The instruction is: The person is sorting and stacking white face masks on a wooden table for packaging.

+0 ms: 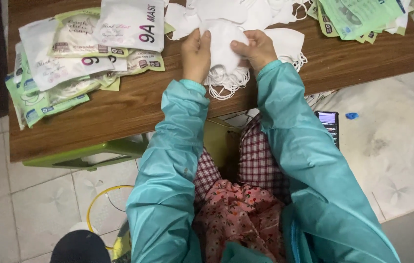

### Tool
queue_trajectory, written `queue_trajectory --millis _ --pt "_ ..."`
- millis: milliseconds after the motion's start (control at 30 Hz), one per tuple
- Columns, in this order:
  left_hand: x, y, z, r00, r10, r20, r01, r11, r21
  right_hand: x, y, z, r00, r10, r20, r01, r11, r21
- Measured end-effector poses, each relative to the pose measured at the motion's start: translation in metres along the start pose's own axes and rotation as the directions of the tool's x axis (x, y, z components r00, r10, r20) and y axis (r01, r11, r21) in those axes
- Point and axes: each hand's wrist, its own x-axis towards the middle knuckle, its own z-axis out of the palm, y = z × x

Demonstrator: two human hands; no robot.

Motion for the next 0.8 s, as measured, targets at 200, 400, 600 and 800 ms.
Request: queue_trajectory --millis 200,400,600,800 --pt "0.004 0.032 -0.038 0.97 -0.09 -0.227 0.091 0.996 -0.003 0.0 0.003 -0.019 0.976 -0.209 0.055 0.192 0.722 -0.664" --pt "0.001 0.044 -0.07 0.922 -0.2 -0.332 0.16 0.976 -0.146 -0.001 -0.021 -0.047 0.96 -0.228 0.162 0.269 0.598 -0.755" --pt "-0.002 0.048 -0.076 0.903 -0.287 -0.32 0.178 0.927 -0.33 -0.031 -0.022 0.012 0.985 -0.101 0.143 0.175 0.545 -0.82" --pt "-0.003 0.055 -0.061 0.897 -0.314 -0.31 0.172 0.896 -0.41 -0.001 0.039 -0.005 0.939 -0.108 0.325 0.325 -0.017 -0.945"
